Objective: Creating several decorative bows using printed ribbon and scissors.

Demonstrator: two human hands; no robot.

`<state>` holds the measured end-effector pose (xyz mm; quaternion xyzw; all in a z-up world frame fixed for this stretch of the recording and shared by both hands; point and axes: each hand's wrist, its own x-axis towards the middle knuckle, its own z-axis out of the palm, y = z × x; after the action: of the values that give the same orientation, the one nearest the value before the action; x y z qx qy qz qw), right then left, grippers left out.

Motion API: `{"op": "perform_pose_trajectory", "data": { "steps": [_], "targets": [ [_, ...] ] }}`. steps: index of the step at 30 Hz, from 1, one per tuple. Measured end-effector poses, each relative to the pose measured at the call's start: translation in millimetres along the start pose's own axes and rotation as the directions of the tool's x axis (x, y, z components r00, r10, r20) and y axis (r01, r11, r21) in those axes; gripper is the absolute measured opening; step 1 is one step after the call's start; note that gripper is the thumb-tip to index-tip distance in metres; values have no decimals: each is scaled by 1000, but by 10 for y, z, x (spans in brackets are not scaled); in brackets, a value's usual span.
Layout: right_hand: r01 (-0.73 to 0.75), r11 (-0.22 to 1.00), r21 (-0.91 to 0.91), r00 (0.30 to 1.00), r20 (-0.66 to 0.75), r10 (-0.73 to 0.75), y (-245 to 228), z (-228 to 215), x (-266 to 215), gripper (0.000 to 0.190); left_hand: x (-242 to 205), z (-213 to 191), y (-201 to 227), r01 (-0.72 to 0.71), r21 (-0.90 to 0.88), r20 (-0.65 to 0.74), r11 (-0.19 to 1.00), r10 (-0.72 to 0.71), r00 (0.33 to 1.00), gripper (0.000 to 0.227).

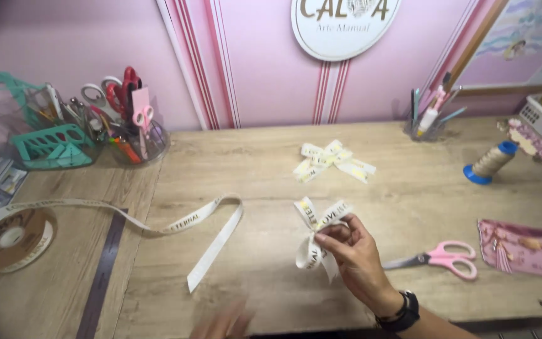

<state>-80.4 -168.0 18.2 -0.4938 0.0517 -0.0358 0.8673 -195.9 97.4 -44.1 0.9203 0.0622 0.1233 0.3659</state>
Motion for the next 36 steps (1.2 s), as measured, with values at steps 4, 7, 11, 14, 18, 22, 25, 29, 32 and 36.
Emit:
{"op": "perform_pose_trajectory", "data": {
  "steps": [4,7,11,14,18,22,25,29,32,36],
  "targets": [
    [205,955,-214,977,-17,-214,9,96,-79,35,1053,-10,1330,83,-318,427,944,65,902,73],
    [163,959,-233,986,9,-165,-126,19,-82,45,1260,278,1420,-27,-422,427,906,225,876,31],
    [74,943,-324,997,1,-78,-150,-143,-39,59,1448,406,1436,-20,-416,546,909,267,794,23],
    [20,965,-261,1000,-11,-24,-49,-282,77,33,1631,429,1418,-63,-322,629,945,263,732,25],
    [-18,952,-305,997,70,41,-145,-203,59,26,1719,385,1505,-92,-416,594,905,347,726,18],
    [18,920,-391,995,96,21,-168,-150,15,18,1786,385,1568,-139,-349,618,927,339,709,12],
    [-29,650,-759,944,192,267,-387,-265,1,19,2028,524,1451,-295,-315,648,902,431,627,11],
    [285,458,-842,931,130,-340,-723,-510,129,11,2246,461,1588,-361,-161,765,919,347,543,15],
    [254,394,-883,965,206,-162,-880,-349,312,47,2367,449,1744,-417,-320,795,851,481,370,31],
    [64,801,-596,972,219,85,-577,-566,803,63,2625,718,1833,-478,-362,750,800,554,361,31]
  ]
}}
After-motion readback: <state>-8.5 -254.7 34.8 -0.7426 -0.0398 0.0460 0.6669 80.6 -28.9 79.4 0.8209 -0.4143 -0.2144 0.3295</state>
